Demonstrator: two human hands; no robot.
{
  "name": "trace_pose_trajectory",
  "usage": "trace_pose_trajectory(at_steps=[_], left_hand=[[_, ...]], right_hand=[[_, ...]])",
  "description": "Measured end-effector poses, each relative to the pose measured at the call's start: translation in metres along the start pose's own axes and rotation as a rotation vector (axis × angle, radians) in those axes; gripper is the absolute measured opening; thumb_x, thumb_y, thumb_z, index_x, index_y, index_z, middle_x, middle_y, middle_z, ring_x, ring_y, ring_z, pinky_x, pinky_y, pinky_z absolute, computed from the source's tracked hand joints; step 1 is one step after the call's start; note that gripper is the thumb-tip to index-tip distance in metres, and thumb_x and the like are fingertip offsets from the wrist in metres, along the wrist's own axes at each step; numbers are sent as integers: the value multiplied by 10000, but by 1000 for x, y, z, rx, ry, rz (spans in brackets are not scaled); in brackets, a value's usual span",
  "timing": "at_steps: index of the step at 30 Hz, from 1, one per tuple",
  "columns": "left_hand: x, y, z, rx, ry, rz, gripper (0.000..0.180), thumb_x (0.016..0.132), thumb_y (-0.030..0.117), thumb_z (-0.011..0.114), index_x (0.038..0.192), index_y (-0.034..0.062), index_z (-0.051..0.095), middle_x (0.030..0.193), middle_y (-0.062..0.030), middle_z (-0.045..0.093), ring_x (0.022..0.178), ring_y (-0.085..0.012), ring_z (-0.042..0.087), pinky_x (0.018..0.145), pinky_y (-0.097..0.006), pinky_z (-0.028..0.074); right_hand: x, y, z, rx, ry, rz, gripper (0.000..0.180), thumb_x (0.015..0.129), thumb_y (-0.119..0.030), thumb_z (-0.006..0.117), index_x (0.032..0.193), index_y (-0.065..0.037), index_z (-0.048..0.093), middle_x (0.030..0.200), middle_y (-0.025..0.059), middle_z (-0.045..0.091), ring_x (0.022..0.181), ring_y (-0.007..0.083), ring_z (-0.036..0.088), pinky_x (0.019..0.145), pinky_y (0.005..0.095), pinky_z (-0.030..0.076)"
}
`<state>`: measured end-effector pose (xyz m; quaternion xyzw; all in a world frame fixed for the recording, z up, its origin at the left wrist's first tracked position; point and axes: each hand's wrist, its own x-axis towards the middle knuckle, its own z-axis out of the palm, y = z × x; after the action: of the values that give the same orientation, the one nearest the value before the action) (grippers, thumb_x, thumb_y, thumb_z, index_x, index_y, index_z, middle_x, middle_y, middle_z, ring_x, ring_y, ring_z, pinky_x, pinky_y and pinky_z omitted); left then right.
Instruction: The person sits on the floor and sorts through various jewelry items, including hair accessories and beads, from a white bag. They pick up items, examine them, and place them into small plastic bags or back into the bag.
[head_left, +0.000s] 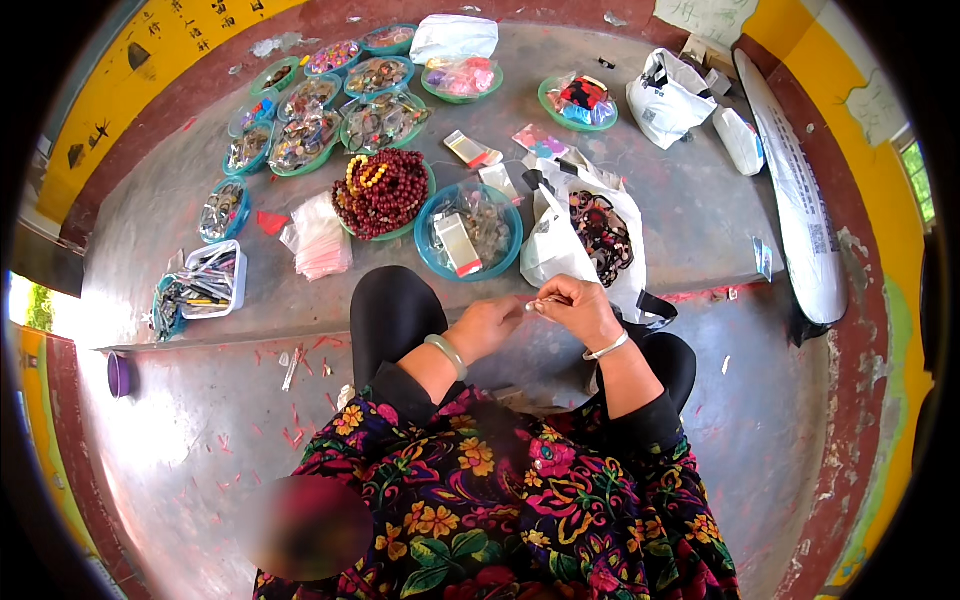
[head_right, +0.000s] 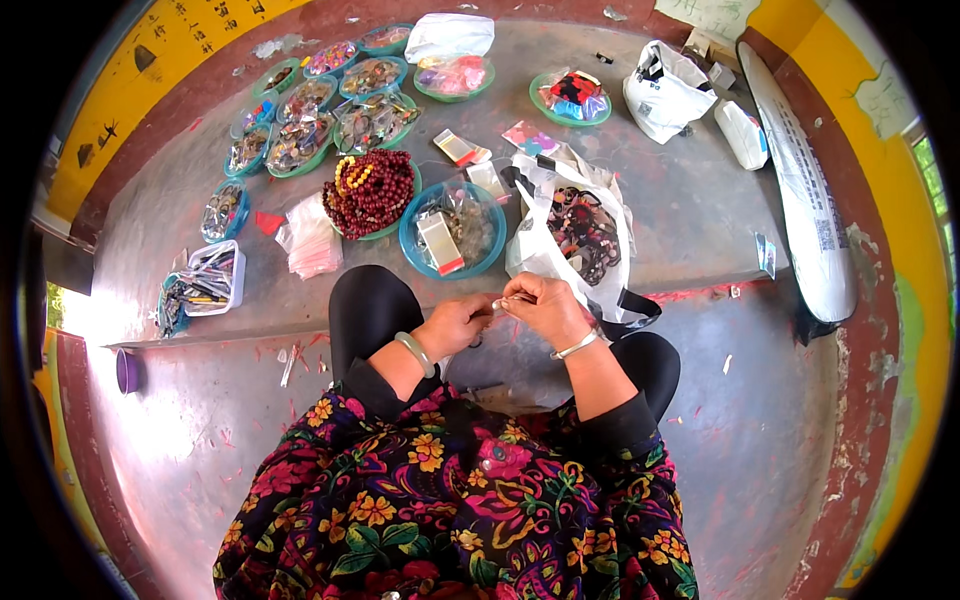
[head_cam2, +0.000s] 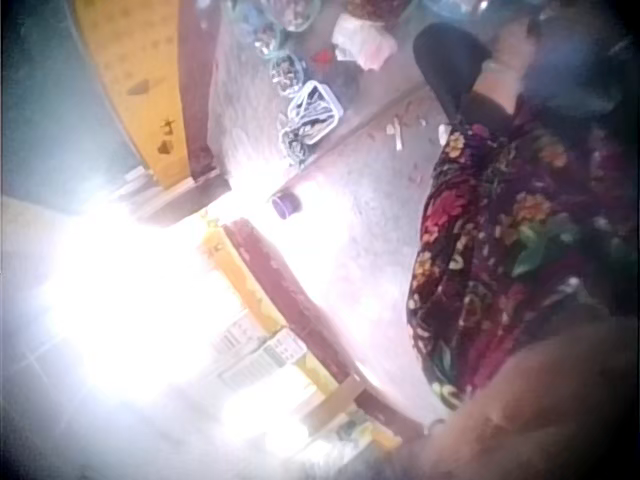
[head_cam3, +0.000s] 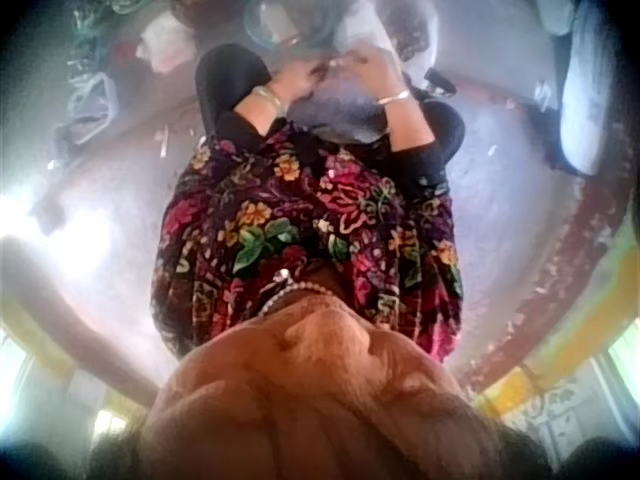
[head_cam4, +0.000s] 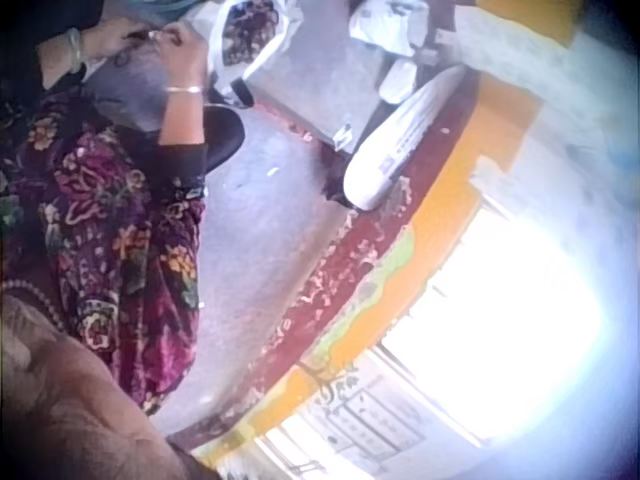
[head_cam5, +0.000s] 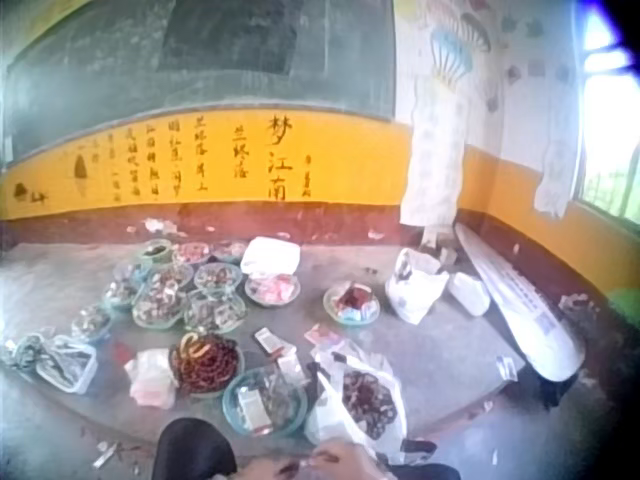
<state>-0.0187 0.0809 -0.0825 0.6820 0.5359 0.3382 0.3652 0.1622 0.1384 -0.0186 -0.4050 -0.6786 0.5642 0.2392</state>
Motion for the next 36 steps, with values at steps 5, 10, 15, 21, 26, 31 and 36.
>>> trace_pose_trajectory(at_steps=[5, 10, 15, 21, 26, 31, 36], left_hand=[[0, 0, 1, 103, -75, 28, 182, 766, 81, 568, 946, 50, 565, 805, -134, 608, 716, -289, 592, 645, -343, 469], [0, 8, 0, 46, -57, 106, 189, 770, 79, 561, 957, 49, 557, 812, -140, 602, 753, -312, 589, 668, -359, 465], [1, 7, -3, 75, -93, 167, 206, 781, 71, 545, 987, 54, 553, 849, -144, 601, 796, -325, 583, 689, -366, 462], [1, 11, -4, 153, -116, 94, 219, 789, 71, 535, 1007, 59, 545, 854, -139, 602, 807, -317, 585, 696, -372, 463], [0, 11, -4, 150, -121, 134, 250, 789, 63, 531, 1039, 64, 543, 872, -122, 609, 816, -307, 591, 704, -364, 470], [-1, 8, -2, 122, -110, 109, 246, 785, 55, 547, 1031, 64, 558, 868, -112, 618, 797, -284, 604, 696, -342, 475], [0, 7, -2, -10, -96, 98, 204, 789, 64, 571, 993, 62, 582, 851, -100, 631, 756, -237, 616, 664, -313, 476]], right_hand=[[4, 4, 10, -398, 170, -318, 72, 710, -45, 639, 765, -42, 592, 687, 102, 590, 616, 246, 574, 552, 327, 446], [7, 22, 13, -527, 154, -420, 51, 706, -67, 592, 753, -45, 591, 725, 118, 586, 680, 322, 562, 597, 386, 450], [8, 27, 8, -453, 31, -359, 114, 706, -63, 585, 815, -40, 609, 750, 118, 593, 694, 304, 576, 613, 354, 463], [6, 20, 4, -91, -9, -117, 116, 730, -29, 612, 840, 3, 597, 729, 85, 611, 647, 180, 599, 607, 269, 470], [4, 4, 2, -89, 29, -12, 104, 724, -15, 633, 819, 5, 595, 712, 83, 610, 605, 130, 583, 573, 244, 459], [3, 7, 4, -244, 67, -217, 114, 695, -9, 640, 806, -8, 615, 653, 91, 595, 585, 169, 584, 554, 270, 461], [5, 6, 1, -212, 66, -175, 161, 686, 4, 629, 847, -10, 625, 689, 93, 604, 618, 176, 592, 567, 274, 467]])
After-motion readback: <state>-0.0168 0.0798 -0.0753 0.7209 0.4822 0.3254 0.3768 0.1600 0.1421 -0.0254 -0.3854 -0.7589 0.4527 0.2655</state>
